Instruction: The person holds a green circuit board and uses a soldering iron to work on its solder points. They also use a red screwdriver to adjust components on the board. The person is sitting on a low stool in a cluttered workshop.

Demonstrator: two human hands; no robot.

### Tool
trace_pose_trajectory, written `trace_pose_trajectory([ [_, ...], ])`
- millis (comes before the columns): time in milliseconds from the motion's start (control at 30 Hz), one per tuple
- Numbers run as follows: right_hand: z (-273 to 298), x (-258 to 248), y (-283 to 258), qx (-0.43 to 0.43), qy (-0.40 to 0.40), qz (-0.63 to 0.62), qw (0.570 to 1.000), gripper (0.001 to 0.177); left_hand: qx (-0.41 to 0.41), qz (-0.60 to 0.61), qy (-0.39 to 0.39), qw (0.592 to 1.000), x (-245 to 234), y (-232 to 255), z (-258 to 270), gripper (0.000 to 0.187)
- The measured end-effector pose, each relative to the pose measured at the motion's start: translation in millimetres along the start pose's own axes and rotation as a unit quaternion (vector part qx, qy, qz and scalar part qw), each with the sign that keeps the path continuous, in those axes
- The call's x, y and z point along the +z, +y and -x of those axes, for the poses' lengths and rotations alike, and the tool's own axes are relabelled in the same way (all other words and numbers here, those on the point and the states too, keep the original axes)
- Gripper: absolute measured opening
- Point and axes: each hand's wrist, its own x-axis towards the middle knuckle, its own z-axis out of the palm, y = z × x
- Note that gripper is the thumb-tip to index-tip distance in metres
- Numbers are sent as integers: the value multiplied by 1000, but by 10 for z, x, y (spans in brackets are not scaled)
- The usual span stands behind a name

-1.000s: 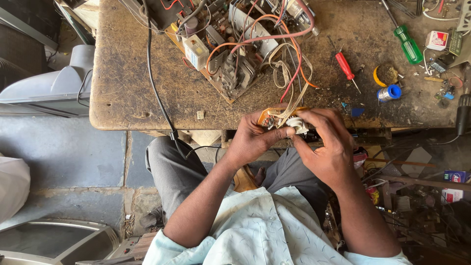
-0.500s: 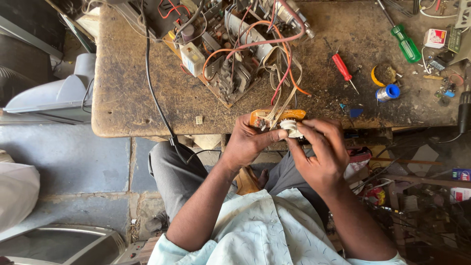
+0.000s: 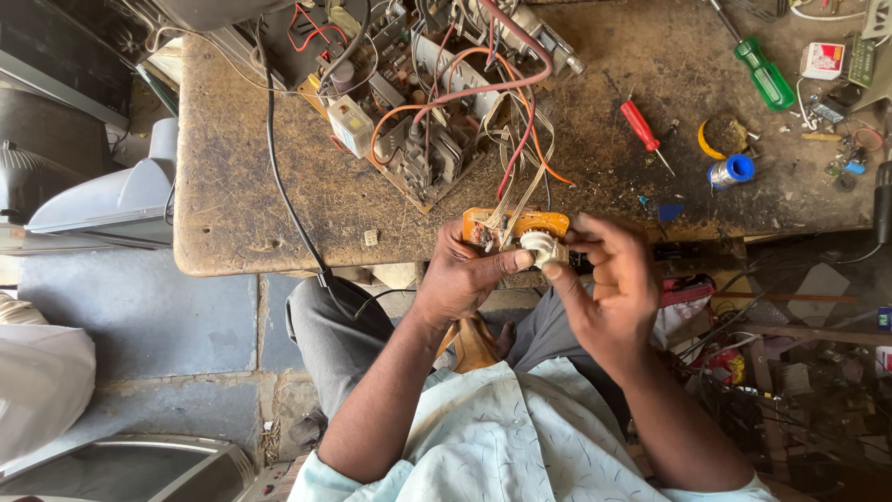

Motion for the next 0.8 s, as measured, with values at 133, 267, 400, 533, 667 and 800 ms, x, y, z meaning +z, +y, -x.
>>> trace_pose_trajectory([
  [133,-3,-37,44,123,-20,-111,986,42,2,-44,9,999,18,-3,-6,29],
  [267,-12,-73,85,140,-25,-98,985,35,6,-117,16,993,34,21,1,26],
  [400,-45,-54,121,186,-4,-88,979,33,0,-89,34,995,119,40,-19,26],
  [533,-57,-42,25,136,-9,-33,990,42,28,-124,49,991,227,69,-18,25],
  [667,-10,-51,-92,-14,-18,128,991,57,29,-133,64,989,268,73,-19,25],
  [800,-23,-59,-23,-147,-56,259,953,60,12,-150,79,986,271,44,-25,29],
])
